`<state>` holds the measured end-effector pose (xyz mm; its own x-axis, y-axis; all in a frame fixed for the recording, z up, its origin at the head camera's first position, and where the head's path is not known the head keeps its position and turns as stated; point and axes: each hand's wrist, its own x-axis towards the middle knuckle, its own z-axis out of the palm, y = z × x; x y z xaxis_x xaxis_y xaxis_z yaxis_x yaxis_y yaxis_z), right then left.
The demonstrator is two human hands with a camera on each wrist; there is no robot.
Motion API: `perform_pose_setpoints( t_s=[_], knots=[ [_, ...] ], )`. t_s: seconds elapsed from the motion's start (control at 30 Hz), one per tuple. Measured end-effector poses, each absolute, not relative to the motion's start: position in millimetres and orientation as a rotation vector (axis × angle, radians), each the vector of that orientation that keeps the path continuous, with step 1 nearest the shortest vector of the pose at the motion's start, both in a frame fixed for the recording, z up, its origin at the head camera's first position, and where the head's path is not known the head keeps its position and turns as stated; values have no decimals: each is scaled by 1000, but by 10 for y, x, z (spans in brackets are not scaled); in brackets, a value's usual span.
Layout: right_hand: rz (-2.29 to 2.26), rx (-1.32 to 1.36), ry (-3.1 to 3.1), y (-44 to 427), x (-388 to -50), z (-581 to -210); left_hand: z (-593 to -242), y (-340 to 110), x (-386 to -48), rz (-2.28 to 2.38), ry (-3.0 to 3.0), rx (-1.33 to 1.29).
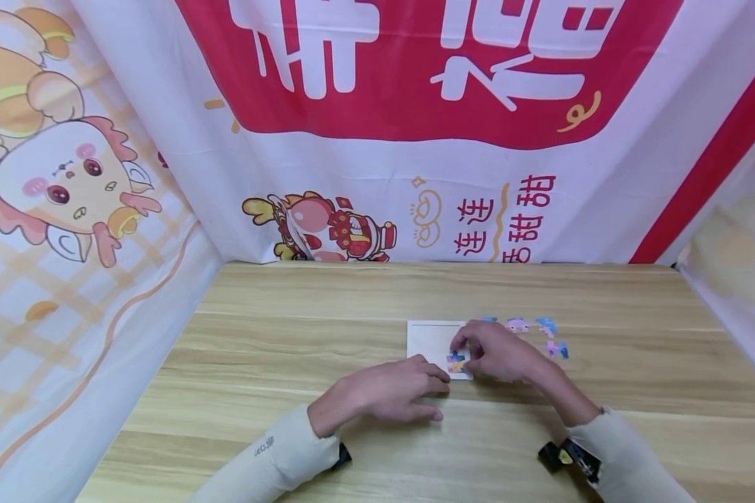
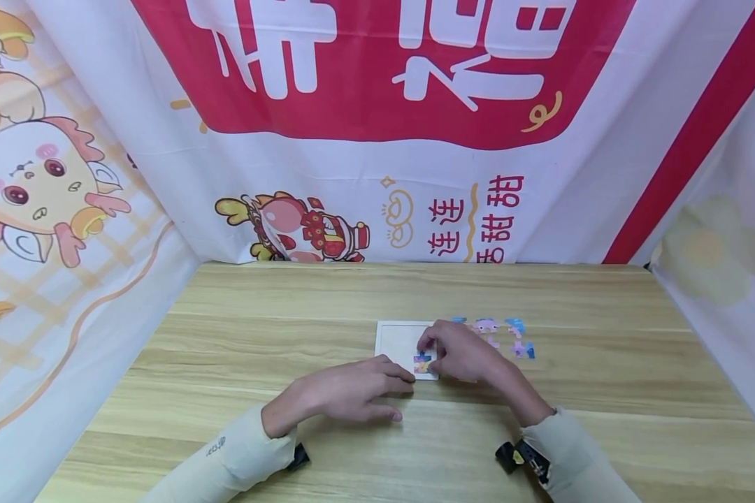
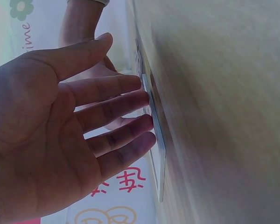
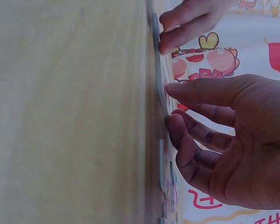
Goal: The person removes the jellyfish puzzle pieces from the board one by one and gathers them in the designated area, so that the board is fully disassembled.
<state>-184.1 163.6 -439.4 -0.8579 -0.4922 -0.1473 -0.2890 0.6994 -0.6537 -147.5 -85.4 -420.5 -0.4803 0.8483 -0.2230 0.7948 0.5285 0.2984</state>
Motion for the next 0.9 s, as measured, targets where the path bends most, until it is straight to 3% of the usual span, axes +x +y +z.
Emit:
perform_pose_setpoints(
  t_s=[0.9],
  knots=[
    [-915, -654, 2623, 1611, -1798, -4338, -4207, -860, -1473, 258, 2421, 1343]
  ],
)
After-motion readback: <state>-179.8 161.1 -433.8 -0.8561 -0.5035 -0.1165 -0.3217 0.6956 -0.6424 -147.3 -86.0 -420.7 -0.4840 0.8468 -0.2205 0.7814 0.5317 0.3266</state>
